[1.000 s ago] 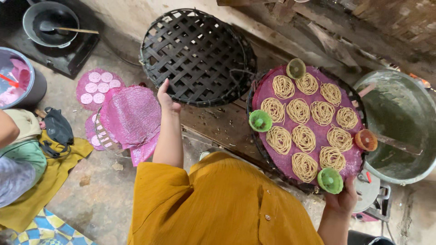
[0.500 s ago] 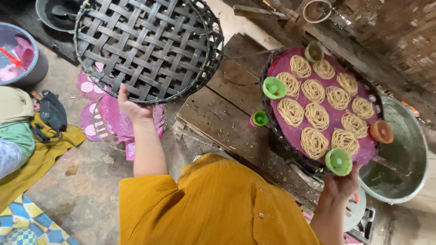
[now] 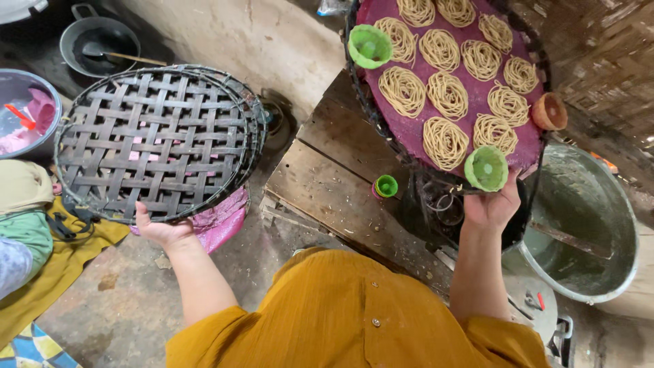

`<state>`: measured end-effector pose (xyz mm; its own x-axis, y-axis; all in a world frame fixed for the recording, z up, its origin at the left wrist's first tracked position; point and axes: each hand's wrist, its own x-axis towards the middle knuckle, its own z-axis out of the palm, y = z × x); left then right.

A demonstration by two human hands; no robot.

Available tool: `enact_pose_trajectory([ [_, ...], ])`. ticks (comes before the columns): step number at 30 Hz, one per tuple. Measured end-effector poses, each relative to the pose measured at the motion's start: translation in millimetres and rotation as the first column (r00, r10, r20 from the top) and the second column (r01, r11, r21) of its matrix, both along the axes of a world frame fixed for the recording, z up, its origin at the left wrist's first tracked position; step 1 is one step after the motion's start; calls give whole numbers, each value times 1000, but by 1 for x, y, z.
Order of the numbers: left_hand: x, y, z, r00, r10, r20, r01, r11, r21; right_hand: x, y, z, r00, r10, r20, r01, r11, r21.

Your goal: The person uses a manual noodle press to extrude dough into thin strands, forming spiral coils on a purple mat. They repeatedly load dough into the press, push the plunger, and arrange the formed noodles into neat piles.

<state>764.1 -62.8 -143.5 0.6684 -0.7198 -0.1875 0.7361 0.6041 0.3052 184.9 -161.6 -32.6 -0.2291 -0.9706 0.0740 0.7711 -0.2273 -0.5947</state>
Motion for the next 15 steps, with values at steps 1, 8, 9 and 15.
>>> enact_pose_trajectory([
  [1, 2, 5, -2, 1000, 10, -14, -9, 1000, 12, -3, 4, -4, 1000, -24, 5, 24, 1000, 19],
  [8, 13, 25, -16, 996, 65, 53, -68, 997, 43, -60, 92, -37, 983, -169, -67, 174, 982, 67],
  [9, 13, 26, -18, 993, 83, 81, -86, 995, 43, -72, 110, -39, 974, -210, -86, 219, 969, 117],
  [15, 13, 16, -25, 995, 73, 74, -75, 997, 27, -109, 203, -31, 913, -362, -187, 383, 919, 95],
])
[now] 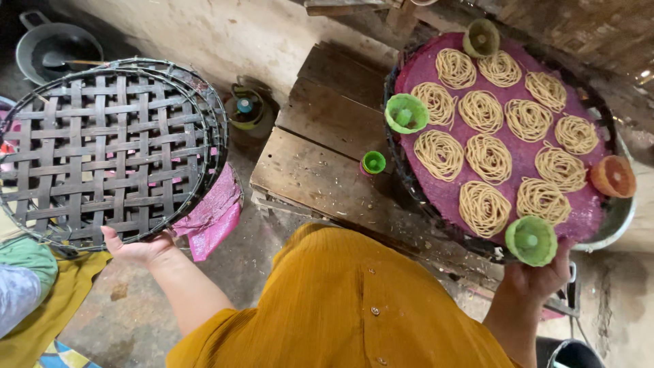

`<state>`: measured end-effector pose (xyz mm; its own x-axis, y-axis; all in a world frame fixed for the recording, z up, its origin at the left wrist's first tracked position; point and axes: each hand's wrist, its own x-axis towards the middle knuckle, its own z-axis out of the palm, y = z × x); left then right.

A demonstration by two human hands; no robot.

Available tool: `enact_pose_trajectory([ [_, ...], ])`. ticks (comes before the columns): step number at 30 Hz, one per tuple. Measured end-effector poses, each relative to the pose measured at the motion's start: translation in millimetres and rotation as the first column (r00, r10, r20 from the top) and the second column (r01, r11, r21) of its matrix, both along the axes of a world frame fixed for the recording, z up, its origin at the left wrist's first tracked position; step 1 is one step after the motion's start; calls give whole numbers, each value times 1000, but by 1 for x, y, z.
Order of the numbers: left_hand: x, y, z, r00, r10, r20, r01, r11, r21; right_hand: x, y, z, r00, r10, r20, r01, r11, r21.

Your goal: The person uses a manual noodle press to extrude dough into thin strands, forming spiral coils on a purple mat. They repeatedly load dough into the press, push the plunger, and arrange the formed noodles into neat piles.

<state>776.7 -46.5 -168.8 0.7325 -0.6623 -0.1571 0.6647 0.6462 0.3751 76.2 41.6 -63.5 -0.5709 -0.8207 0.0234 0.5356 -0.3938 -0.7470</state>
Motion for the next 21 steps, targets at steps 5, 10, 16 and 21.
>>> enact_pose_trajectory([
  [5, -9, -21, 2, 999, -36, -35, 35, 999, -27, 3, 48, 27, 991, -99, -95, 96, 995, -33],
  [10, -20, -39, 6, 989, -149, -18, 146, 982, -118, -4, 59, 55, 959, -229, -168, 225, 974, -42],
  [16, -35, -47, -5, 986, -154, -58, 151, 987, -59, -20, 8, 60, 971, -213, -106, 195, 968, -158],
  [21, -36, -36, -10, 989, -136, -49, 132, 988, -78, 15, -55, 70, 997, 72, 24, -62, 956, -288],
])
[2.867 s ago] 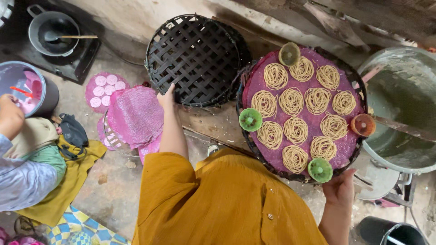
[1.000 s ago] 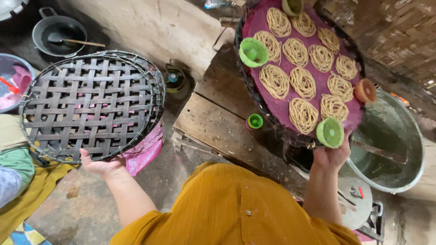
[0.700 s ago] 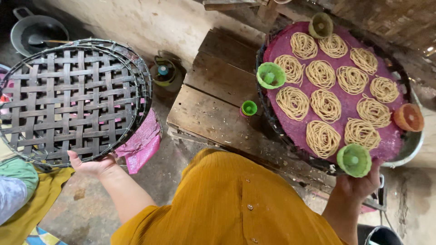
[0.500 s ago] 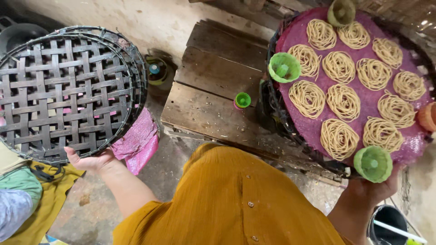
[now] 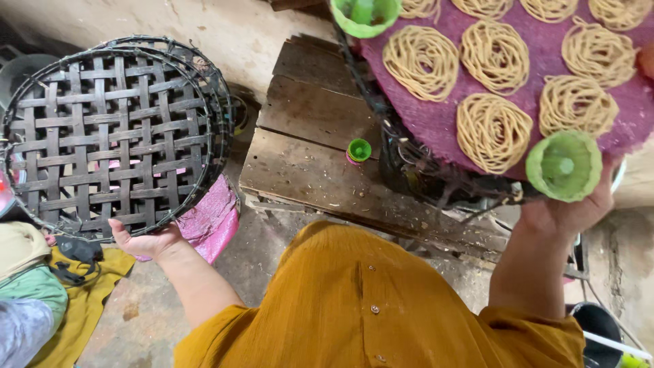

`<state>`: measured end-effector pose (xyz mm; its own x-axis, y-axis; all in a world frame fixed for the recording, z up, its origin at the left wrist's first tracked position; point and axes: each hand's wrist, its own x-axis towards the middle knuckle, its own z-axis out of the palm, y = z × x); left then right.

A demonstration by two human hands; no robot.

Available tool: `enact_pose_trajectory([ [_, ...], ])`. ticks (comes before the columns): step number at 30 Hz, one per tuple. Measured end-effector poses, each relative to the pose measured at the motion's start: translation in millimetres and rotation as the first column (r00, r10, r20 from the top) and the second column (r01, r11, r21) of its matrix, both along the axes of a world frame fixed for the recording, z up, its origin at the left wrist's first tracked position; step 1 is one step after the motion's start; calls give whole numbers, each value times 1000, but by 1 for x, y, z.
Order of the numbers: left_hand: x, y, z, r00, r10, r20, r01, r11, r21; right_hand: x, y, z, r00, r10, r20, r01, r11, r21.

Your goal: The person uses a manual noodle press to extrude dough into thin strands, forming spiral coils on a purple mat. They repeatedly load dough into the press, push the plunger, and arrange the formed noodles into neat piles.

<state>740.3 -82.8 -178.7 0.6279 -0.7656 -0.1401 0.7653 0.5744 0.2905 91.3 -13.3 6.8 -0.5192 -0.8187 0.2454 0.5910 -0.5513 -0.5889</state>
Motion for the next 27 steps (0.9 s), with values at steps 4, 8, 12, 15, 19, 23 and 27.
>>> enact_pose_trajectory([
  [4, 8, 17, -2, 999, 32, -14, -33, 999, -13, 55, -62, 12, 976, 213, -45, -215, 976, -39],
  [8, 22, 43, -5, 996, 81, 35, -81, 997, 17, 118, -119, 13, 901, 434, 4, -434, 900, -34],
  [12, 38, 70, -7, 984, 158, 87, -163, 986, 47, 184, -179, 8, 806, 585, 94, -584, 811, -40],
  [15, 47, 88, -6, 974, 215, 75, -220, 973, 65, 232, -219, -2, 746, 657, 110, -654, 754, -64],
  [19, 56, 111, -3, 953, 286, 106, -293, 954, 66, 286, -253, -24, 713, 693, 106, -688, 721, -83],
  [23, 61, 126, 0, 942, 315, 115, -323, 944, 62, 328, -269, -51, 689, 705, 169, -706, 705, -60],
  [27, 64, 139, 1, 926, 340, 163, -356, 931, 80, 352, -264, -82, 651, 732, 201, -745, 667, -19],
])
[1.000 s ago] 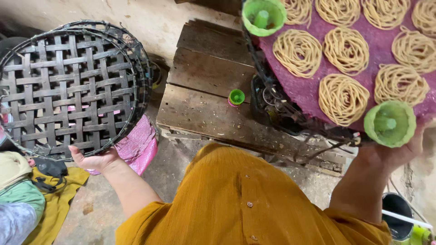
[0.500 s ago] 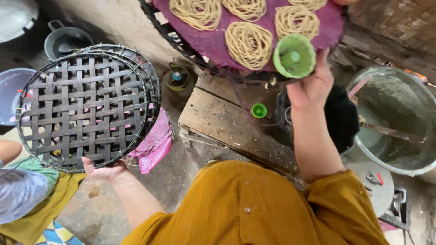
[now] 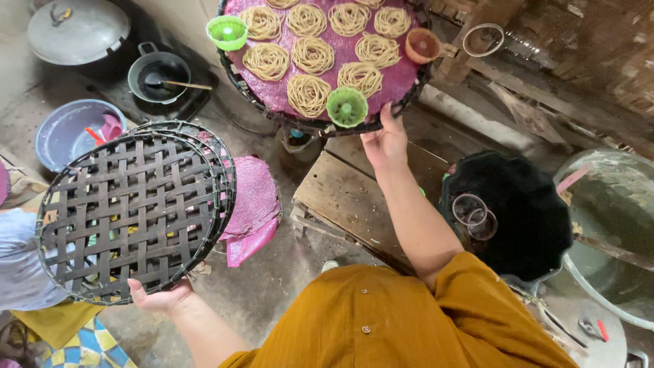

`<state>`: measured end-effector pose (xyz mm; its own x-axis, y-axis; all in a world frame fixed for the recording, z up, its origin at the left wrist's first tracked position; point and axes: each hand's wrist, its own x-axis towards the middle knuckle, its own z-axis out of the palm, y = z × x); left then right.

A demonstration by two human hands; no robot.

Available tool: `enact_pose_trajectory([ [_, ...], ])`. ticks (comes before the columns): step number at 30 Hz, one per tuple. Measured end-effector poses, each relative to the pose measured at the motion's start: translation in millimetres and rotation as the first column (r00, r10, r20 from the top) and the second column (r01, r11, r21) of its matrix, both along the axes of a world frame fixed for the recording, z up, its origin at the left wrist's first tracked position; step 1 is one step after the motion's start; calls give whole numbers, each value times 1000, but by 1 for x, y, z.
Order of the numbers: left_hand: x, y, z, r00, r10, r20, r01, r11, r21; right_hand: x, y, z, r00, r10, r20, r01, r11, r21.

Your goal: The person uses a manual noodle press to extrude dough into thin strands, forming spiral coils on a purple mat. They repeatedly load dough into the press, push the plunger, and arrange the formed noodles into neat piles.

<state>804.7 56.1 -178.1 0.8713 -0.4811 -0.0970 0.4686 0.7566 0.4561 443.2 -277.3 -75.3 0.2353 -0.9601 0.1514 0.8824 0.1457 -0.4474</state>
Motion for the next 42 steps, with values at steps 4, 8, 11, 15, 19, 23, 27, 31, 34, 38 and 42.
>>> enact_pose_trajectory([
  [4, -4, -6, 0, 1000, 22, -2, -22, 999, 29, 3, 6, -24, 997, -66, -28, 70, 983, 168],
  [8, -22, -49, 13, 1000, 8, -16, -7, 999, 44, -28, -21, -14, 992, -106, -73, 118, 972, 203],
  [11, -30, -75, 21, 998, -5, -56, 8, 999, 38, -45, -33, -11, 981, -169, -94, 182, 971, 152],
  [15, -34, -103, 27, 996, -38, -86, 42, 998, 40, -59, -44, -19, 952, -264, -155, 299, 910, 288],
  [19, -46, -132, 37, 994, -113, -11, 113, 992, 52, -71, -54, -24, 927, -335, -168, 374, 852, 366],
  [23, -60, -139, 46, 988, -146, -58, 151, 986, 75, -99, -56, -28, 921, -365, -135, 385, 802, 458],
  [27, -70, -118, 70, 988, -151, -39, 154, 984, 91, -121, -41, -12, 934, -307, -184, 358, 772, 525],
  [31, -94, -133, 67, 982, -180, -53, 183, 981, 68, -137, -56, -14, 934, -251, -255, 355, 742, 569],
  [34, -124, -139, 67, 984, -173, -51, 177, 980, 90, -155, -62, -13, 951, -239, -196, 309, 757, 576],
  [38, -135, -133, 75, 978, -209, 0, 208, 975, 75, -160, -56, -8, 929, -160, -335, 333, 756, 563],
  [42, -117, -124, 78, 975, -219, -40, 222, 969, 111, -135, -45, -8, 697, 122, -706, 432, 715, 550],
])
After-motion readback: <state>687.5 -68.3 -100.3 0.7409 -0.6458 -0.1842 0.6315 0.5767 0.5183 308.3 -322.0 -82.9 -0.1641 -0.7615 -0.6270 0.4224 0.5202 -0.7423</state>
